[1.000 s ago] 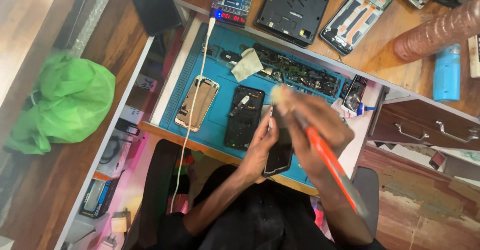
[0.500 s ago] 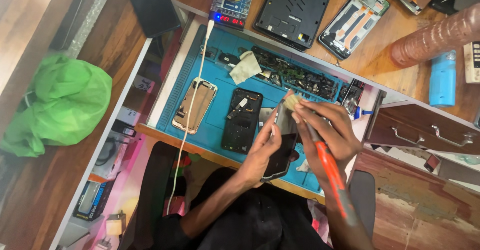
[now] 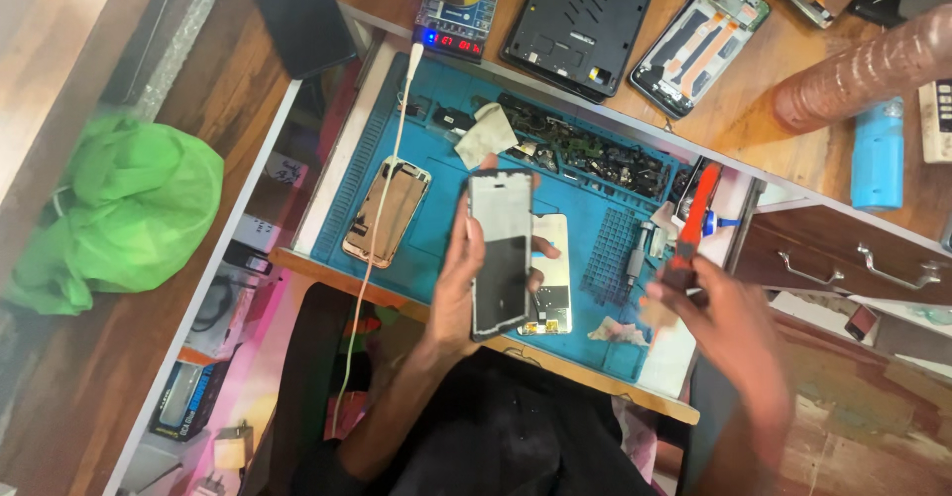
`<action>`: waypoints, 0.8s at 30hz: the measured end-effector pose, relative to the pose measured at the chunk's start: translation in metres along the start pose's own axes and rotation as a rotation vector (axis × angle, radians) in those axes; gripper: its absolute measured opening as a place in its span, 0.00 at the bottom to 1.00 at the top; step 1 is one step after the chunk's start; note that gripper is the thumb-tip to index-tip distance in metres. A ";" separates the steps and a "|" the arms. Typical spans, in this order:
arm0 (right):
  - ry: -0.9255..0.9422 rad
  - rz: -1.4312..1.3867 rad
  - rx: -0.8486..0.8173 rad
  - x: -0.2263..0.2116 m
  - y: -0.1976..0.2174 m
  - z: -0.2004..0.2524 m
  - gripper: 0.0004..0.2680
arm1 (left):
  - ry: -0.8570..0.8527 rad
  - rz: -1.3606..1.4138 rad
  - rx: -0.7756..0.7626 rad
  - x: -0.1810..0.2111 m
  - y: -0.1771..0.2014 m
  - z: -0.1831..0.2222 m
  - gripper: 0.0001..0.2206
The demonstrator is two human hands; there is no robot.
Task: The person cleans a phone screen with a brush and removes the internal circuit board from the phone housing by hand.
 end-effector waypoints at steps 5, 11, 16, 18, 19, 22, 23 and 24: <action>-0.197 -0.160 -0.170 0.069 -0.023 0.027 0.17 | -0.028 -0.091 0.110 0.002 0.022 0.000 0.28; -0.319 -0.181 0.085 0.125 -0.028 0.022 0.15 | 0.017 -0.051 0.199 -0.010 0.027 0.008 0.27; -0.324 -0.348 0.119 0.142 -0.040 0.027 0.15 | -0.012 -0.062 0.202 -0.007 0.022 0.025 0.27; -0.325 -0.413 0.102 0.145 -0.048 0.031 0.16 | -0.034 -0.075 0.217 -0.006 0.023 0.034 0.26; -0.327 -0.444 0.094 0.146 -0.052 0.033 0.16 | -0.030 -0.067 0.226 -0.007 0.025 0.038 0.26; -0.310 -0.387 0.189 0.142 -0.046 0.034 0.17 | -0.011 -0.041 0.254 -0.013 0.032 0.048 0.26; -0.317 -0.314 0.254 0.139 -0.039 0.035 0.18 | 0.001 -0.031 0.264 -0.014 0.034 0.050 0.26; -0.323 -0.240 0.318 0.135 -0.032 0.039 0.18 | 0.012 -0.022 0.273 -0.015 0.036 0.052 0.26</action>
Point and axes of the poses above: each hand's wrist, its own z-axis away from the middle knuckle, its own y-axis out of the back of the hand, x = y × z, the point moved 10 cm from there along -z, towards the middle knuckle, and after that the axes turned 7 degrees about y, right-handed, at the moved point
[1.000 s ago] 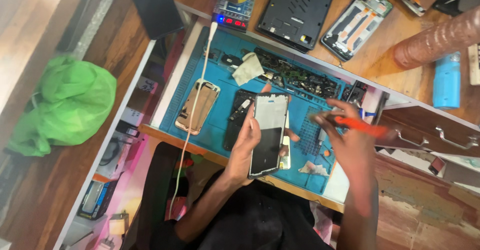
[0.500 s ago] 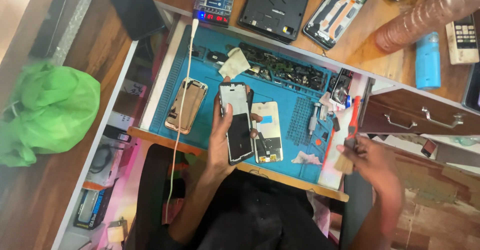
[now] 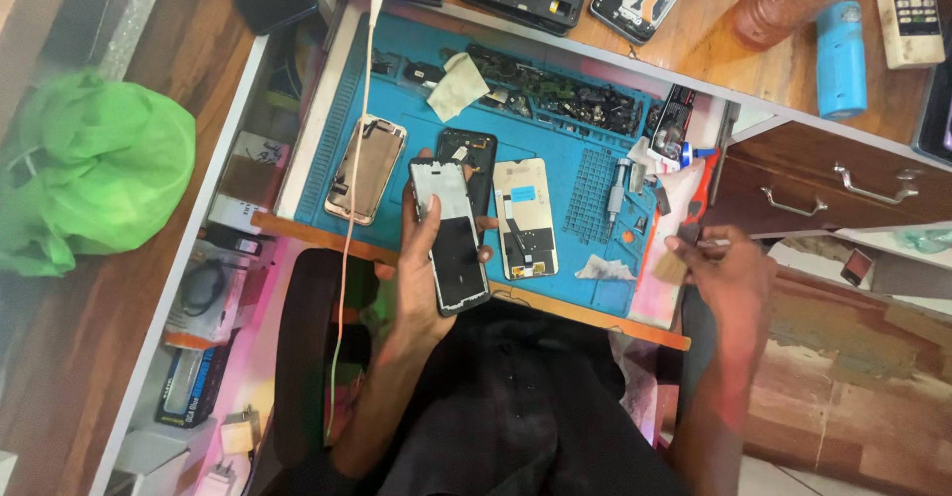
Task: The person cleans a phone screen with a brush and removes the internal circuit board from the phone housing by hand.
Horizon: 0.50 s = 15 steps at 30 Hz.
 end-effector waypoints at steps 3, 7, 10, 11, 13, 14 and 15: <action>0.154 0.073 0.130 -0.019 0.013 0.005 0.18 | -0.011 -0.030 0.033 0.002 0.009 0.000 0.26; 0.244 0.091 0.130 -0.021 0.011 0.002 0.17 | -0.037 -0.041 0.037 0.005 0.013 -0.004 0.25; 0.139 0.074 -0.006 -0.004 0.002 -0.008 0.16 | -0.039 -0.021 0.044 0.006 0.015 -0.010 0.24; 0.126 0.013 -0.042 0.000 -0.003 -0.009 0.16 | -0.036 -0.011 0.043 0.005 0.016 -0.013 0.24; 0.098 -0.110 -0.106 0.003 -0.008 -0.008 0.15 | -0.035 -0.011 0.044 0.004 0.019 -0.019 0.24; 0.080 -0.127 -0.132 0.004 -0.010 -0.008 0.15 | -0.037 -0.021 0.046 0.006 0.021 -0.021 0.24; 0.062 -0.143 -0.161 0.003 -0.012 -0.006 0.15 | -0.038 -0.030 0.051 0.005 0.022 -0.024 0.23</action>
Point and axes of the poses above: each hand's wrist, its own z-axis away from the middle knuckle, its own y-axis out of the back of the hand, x = y × z, the point moved 10 cm from there along -z, towards the middle knuckle, and after that the axes turned 7 degrees about y, right-handed, at the moved point
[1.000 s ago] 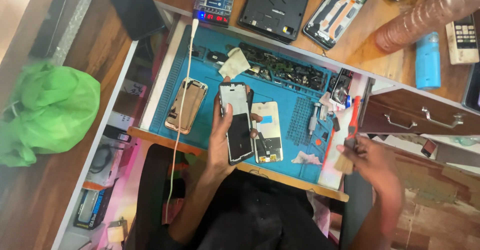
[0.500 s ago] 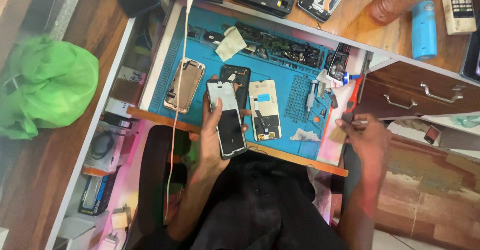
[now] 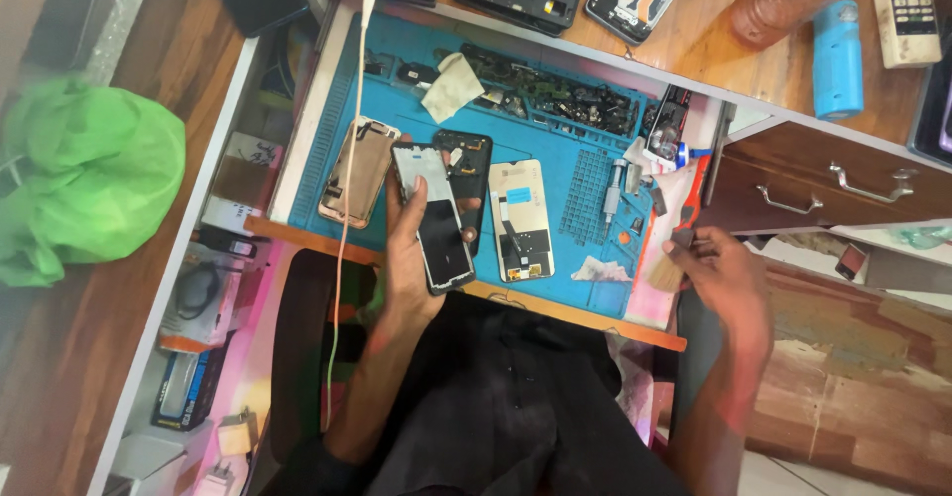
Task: The person cleans a phone screen with a brush and removes the internal circuit board from the phone housing by hand.
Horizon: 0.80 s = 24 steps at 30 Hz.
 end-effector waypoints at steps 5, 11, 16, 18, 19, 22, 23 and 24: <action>-0.175 0.129 -0.257 -0.006 -0.005 0.029 0.16 | 0.010 -0.095 -0.021 0.003 -0.002 -0.013 0.28; 0.349 -0.059 -0.281 -0.109 -0.021 0.034 0.13 | 0.403 -0.521 -0.267 -0.022 -0.013 0.001 0.34; 0.682 -0.469 -0.068 -0.190 -0.068 0.003 0.08 | 0.609 -0.613 -0.371 -0.053 -0.006 0.014 0.37; 0.715 -0.389 -0.077 -0.210 -0.091 0.003 0.08 | 0.602 -0.619 -0.315 -0.054 -0.004 0.012 0.38; 0.709 -0.284 -0.107 -0.215 -0.102 0.003 0.08 | 0.600 -0.597 -0.288 -0.053 -0.004 0.011 0.38; 0.540 0.047 -0.325 -0.194 -0.121 0.002 0.08 | 0.597 -0.552 -0.227 -0.050 -0.004 0.010 0.39; 0.459 0.158 -0.418 -0.178 -0.122 0.004 0.08 | 0.598 -0.552 -0.221 -0.049 -0.004 0.011 0.39; 0.466 0.144 -0.557 -0.170 -0.120 0.014 0.09 | 0.603 -0.550 -0.214 -0.049 -0.003 0.012 0.39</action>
Point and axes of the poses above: each hand's wrist, its own z-axis away from the middle knuckle, its own y-axis out of the back of the hand, x = y × z, the point moved 10 cm from there along -z, towards the middle knuckle, and after that the axes turned 7 degrees about y, right-handed, at the moved point
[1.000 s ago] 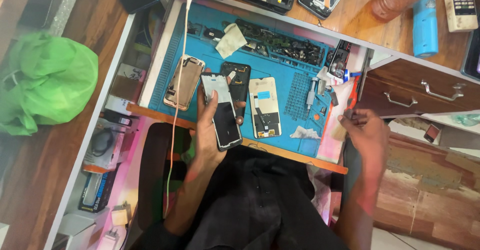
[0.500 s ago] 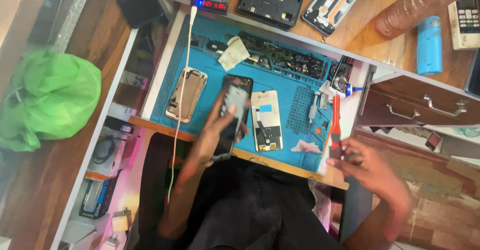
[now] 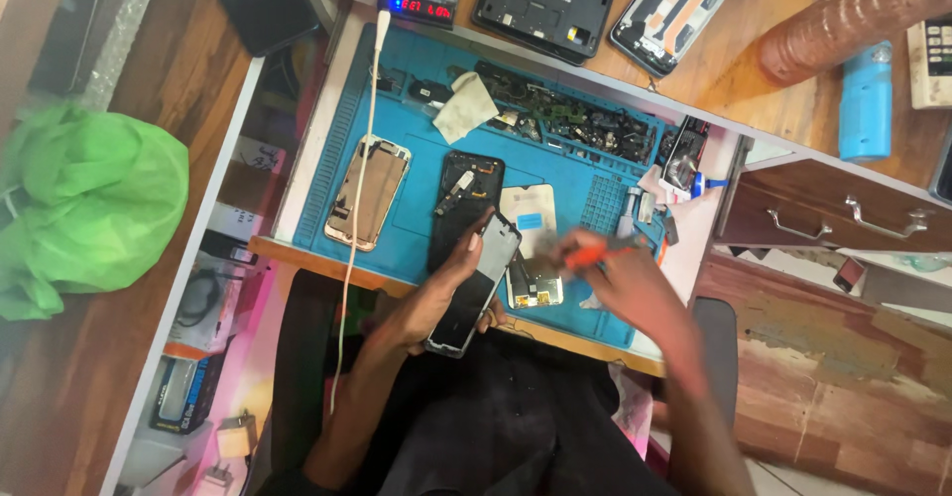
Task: The person cleans a phone screen with a brush and removes the internal circuit board from the phone housing by hand.
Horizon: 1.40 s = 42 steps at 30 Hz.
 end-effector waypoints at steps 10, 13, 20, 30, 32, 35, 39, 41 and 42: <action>-0.061 -0.079 0.318 -0.006 0.059 0.057 0.09 | -0.135 0.000 -0.049 0.022 0.017 -0.009 0.37; -0.020 -0.171 0.339 -0.026 0.028 0.031 0.09 | -0.153 0.037 -0.034 0.026 0.026 -0.008 0.36; 0.178 -0.078 0.126 -0.054 -0.046 0.012 0.11 | -0.067 0.049 -0.148 0.018 0.027 -0.044 0.37; 0.075 -0.143 0.089 -0.043 -0.004 0.018 0.08 | 0.007 0.022 -0.174 0.019 0.033 -0.046 0.39; 0.252 -0.276 0.045 -0.065 -0.025 0.007 0.09 | 0.041 -0.009 -0.137 0.016 0.043 -0.047 0.40; 0.580 -0.211 0.088 -0.104 -0.044 0.012 0.15 | 0.037 0.006 -0.152 0.017 0.045 -0.053 0.41; -0.074 -0.025 -0.047 -0.040 -0.058 0.014 0.08 | 0.024 0.065 -0.205 0.017 0.044 -0.055 0.39; -0.159 -0.009 0.027 -0.016 -0.023 0.031 0.08 | -0.018 0.086 -0.228 0.018 0.043 -0.055 0.37; -0.058 -0.089 0.118 -0.018 0.001 0.040 0.09 | -0.038 0.096 -0.240 0.019 0.042 -0.054 0.36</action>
Point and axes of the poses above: each hand's wrist, its own z-axis away from the middle knuckle, its own y-axis out of the back of the hand, x = y × z, the point moved 10 cm from there along -z, towards the middle knuckle, and after that the axes turned 7 degrees about y, right-handed, at the moved point
